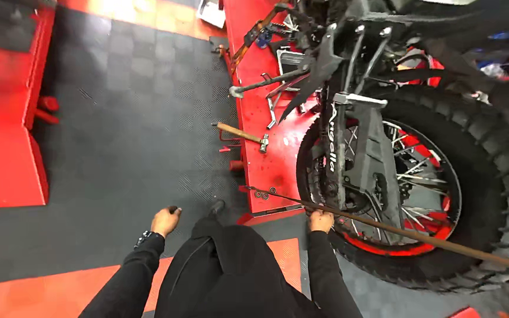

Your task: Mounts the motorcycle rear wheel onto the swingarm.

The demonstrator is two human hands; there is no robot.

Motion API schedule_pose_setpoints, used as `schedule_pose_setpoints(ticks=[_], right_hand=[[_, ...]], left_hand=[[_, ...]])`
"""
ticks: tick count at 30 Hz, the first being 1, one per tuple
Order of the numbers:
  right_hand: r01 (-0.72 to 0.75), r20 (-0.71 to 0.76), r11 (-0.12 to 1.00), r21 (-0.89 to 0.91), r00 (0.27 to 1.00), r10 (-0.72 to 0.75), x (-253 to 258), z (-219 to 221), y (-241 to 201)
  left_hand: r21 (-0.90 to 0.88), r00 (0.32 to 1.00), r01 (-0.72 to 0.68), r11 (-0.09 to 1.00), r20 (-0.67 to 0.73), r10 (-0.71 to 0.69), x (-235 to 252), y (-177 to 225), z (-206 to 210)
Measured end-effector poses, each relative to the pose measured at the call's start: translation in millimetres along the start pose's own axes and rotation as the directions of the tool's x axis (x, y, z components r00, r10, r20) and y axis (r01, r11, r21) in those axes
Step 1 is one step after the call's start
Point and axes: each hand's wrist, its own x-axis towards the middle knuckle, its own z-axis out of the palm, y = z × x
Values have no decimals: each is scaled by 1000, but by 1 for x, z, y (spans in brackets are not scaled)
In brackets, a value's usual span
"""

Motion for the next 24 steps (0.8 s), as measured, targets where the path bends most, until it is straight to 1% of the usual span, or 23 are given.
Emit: schedule_pose_setpoints(ticks=[2,4,6,7,10,13,18,21,22,23,24], right_hand=[[-17,14,998,66,1000,16,1,1,0],[-33,58,978,205,998,21,2,0,2],[-86,164,926,367,986,26,-1,-7,-1],[-122,219,899,421,975,30,-4,-13,-4],[-215,331,853,475,942,53,-9,-29,-12],[-259,357,838,481,931,83,-11,-36,-15],[-257,359,824,504,931,71,-10,-33,-16],[-266,365,826,497,928,78,-10,-33,-11],[-269,354,830,489,931,93,-9,-31,-9],[-275,340,831,483,934,111,-9,-28,-6],[-281,333,830,482,935,123,-10,-26,-4]], left_hand=[[-54,998,55,997,-7,-56,-4,-25,11],[-80,993,119,990,2,-120,-8,-51,24],[-97,985,174,980,13,-173,-12,-75,34],[-106,981,194,975,19,-193,-15,-85,39],[-120,974,226,967,25,-225,-24,-103,45],[-137,972,236,962,14,-236,-25,-104,40],[-177,978,197,964,-32,-205,-14,-81,19],[-110,989,128,986,-63,-135,-8,-54,8],[-62,993,87,994,-76,-91,-9,-32,5],[-28,996,24,999,-83,-27,-13,0,3],[-19,995,-65,998,-71,63,-18,41,2]])
